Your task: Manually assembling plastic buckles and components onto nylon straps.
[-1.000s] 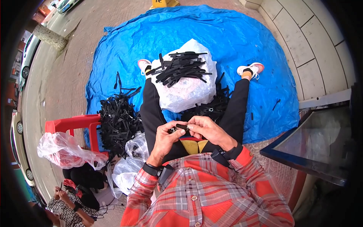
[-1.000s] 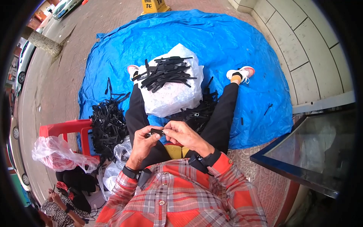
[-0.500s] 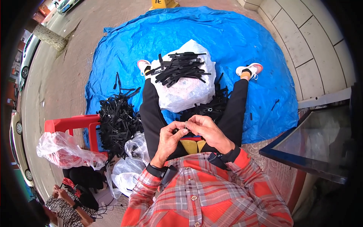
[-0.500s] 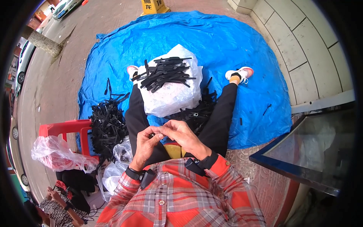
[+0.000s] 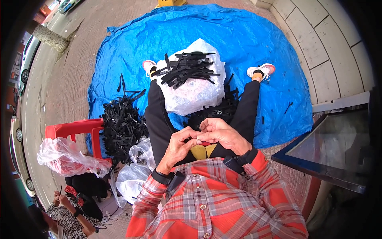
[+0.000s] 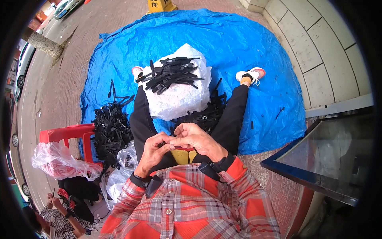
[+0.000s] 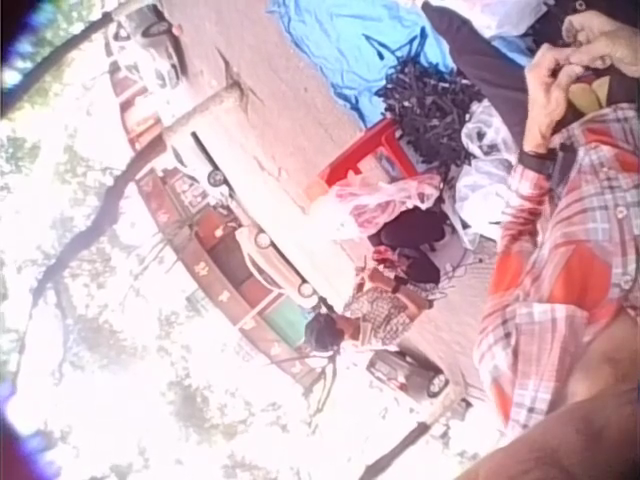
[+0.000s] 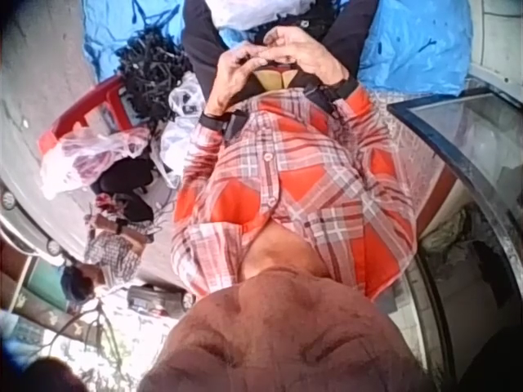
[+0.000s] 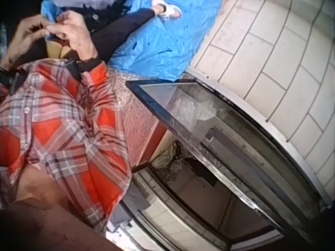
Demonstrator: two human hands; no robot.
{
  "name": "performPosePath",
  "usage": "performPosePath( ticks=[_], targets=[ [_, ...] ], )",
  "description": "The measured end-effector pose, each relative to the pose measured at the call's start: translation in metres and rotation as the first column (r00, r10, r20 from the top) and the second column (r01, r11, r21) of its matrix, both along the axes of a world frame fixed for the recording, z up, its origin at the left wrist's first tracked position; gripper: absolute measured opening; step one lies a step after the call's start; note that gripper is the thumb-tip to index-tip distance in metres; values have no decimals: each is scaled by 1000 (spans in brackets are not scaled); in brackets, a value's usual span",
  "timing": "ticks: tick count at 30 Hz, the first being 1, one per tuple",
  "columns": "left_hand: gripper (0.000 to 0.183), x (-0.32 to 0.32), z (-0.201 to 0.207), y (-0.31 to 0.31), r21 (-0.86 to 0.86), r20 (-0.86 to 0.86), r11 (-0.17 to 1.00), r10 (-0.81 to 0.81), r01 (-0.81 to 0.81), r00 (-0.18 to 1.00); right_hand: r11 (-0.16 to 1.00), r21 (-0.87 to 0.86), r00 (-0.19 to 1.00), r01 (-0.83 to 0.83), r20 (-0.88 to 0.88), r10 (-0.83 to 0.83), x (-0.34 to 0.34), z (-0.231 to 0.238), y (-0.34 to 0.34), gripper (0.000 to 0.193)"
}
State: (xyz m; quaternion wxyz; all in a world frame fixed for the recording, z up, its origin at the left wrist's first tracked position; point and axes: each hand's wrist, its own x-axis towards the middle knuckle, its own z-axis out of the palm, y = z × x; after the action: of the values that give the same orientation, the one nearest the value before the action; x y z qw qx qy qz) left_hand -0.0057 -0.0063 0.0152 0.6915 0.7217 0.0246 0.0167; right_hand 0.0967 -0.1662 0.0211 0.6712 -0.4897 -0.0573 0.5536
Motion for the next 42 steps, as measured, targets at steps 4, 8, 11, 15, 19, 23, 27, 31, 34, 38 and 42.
performPosePath(
  ticks=[4, 8, 11, 15, 19, 23, 27, 31, 34, 38, 42],
  targets=[
    [18, 0, 5, 6, 128, 75, 990, -66, 56, 995, 998, 8, 994, -60, 92, 59, -4, -2, 1, 31],
    [24, -1, 1, 7, -142, -132, 980, 121, -140, 984, 969, -3, 966, -245, 87, 245, -4, -6, -4, 25],
    [41, -3, -18, 9, -377, -386, 907, 32, -190, 922, 992, 43, 989, -118, 97, 113, -7, -4, -1, 23],
    [64, -6, -18, 3, -470, -434, 872, -91, -139, 896, 997, -36, 967, -66, 246, 72, -10, -12, 1, 20],
    [45, -6, -16, -2, -354, -384, 932, -68, -80, 921, 972, -225, 817, 65, 571, 78, -13, -22, 2, 21],
    [27, -5, -18, -7, -448, -437, 876, -41, -178, 899, 956, -279, 719, 85, 682, 135, -9, -22, 3, 25],
    [18, -4, -24, -4, -530, -508, 810, -68, -250, 858, 981, -192, 896, -38, 428, 119, -3, -16, -4, 21],
    [17, -3, -23, -2, -370, -438, 907, 21, -202, 899, 967, -206, 892, -148, 395, 220, 2, -17, -13, 22],
    [15, -2, -18, -7, -217, -312, 968, 55, -127, 949, 971, -212, 873, -111, 446, 197, -2, -22, -11, 21],
    [10, -2, -9, -17, 293, -229, 955, 111, -40, 967, 945, -309, 529, 103, 822, 211, -12, -32, -5, 18],
    [15, 7, -42, -9, -326, -595, 865, 125, -381, 794, 931, -283, 443, 231, 882, 159, -3, -67, -11, 14]
  ],
)
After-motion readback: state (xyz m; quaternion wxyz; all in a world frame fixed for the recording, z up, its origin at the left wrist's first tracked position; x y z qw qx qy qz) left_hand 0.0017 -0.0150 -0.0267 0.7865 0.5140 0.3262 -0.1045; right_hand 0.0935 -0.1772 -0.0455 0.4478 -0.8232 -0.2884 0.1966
